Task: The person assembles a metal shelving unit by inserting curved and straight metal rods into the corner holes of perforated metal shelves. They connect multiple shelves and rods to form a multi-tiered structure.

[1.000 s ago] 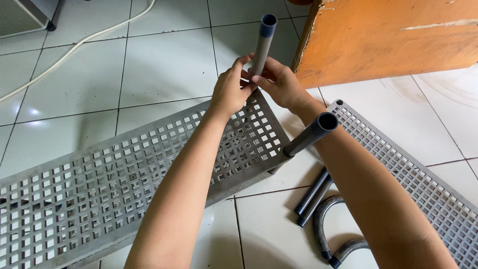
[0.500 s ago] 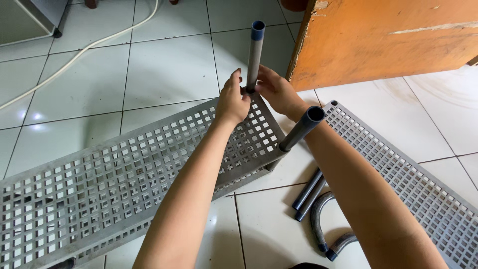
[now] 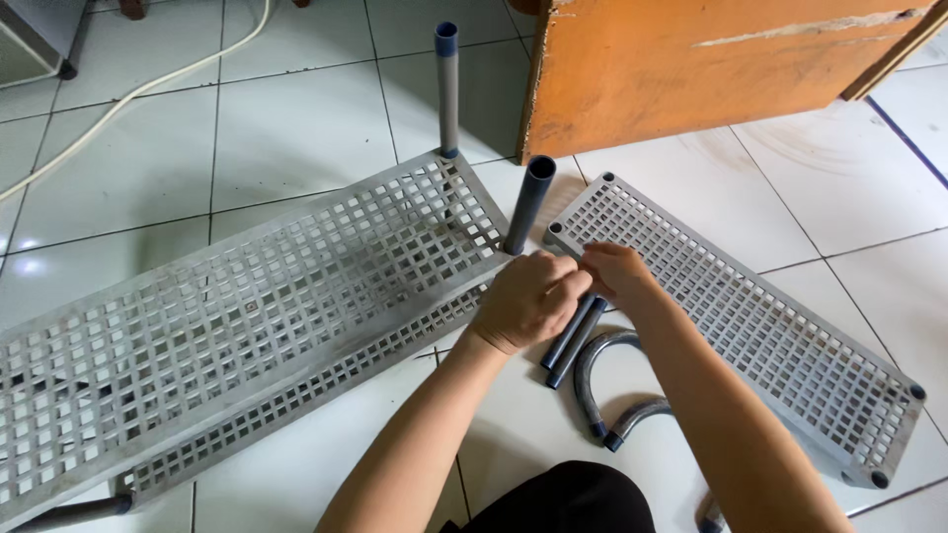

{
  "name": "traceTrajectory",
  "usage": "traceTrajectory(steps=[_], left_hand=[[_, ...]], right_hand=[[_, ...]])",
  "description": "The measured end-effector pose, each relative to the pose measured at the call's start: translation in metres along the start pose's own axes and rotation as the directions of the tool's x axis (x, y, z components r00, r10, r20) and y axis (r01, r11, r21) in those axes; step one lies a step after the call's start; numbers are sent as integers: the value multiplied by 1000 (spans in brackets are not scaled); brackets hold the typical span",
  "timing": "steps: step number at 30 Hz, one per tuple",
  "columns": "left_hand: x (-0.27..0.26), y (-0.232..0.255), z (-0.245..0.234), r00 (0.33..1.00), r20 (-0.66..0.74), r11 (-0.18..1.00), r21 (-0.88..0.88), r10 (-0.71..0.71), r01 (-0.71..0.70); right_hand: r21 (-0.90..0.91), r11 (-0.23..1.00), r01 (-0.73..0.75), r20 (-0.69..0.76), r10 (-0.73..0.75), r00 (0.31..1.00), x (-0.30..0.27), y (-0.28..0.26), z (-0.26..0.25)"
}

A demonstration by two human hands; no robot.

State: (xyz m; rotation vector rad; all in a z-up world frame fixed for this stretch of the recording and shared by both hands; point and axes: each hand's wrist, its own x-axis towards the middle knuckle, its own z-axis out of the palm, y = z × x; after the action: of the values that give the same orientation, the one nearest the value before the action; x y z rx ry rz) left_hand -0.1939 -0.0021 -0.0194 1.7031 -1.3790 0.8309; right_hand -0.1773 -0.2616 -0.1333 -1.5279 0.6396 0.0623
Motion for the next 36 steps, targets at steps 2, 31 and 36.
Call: traceTrajectory(steps=[2,31,36], left_hand=[[-27,13,41,975,160,988,-6,-154,157],[-208,2,57,-127,676,-47,135,-726,990],[-171,17,-51,-156,780,-176,61,-606,983]], right_hand=[[68,989,-128,-73,133,988,-4,48,-6],[-745,559,363,79,-467,881,-149,109,87],[-785,378,490,204,-590,782,-207,70,131]])
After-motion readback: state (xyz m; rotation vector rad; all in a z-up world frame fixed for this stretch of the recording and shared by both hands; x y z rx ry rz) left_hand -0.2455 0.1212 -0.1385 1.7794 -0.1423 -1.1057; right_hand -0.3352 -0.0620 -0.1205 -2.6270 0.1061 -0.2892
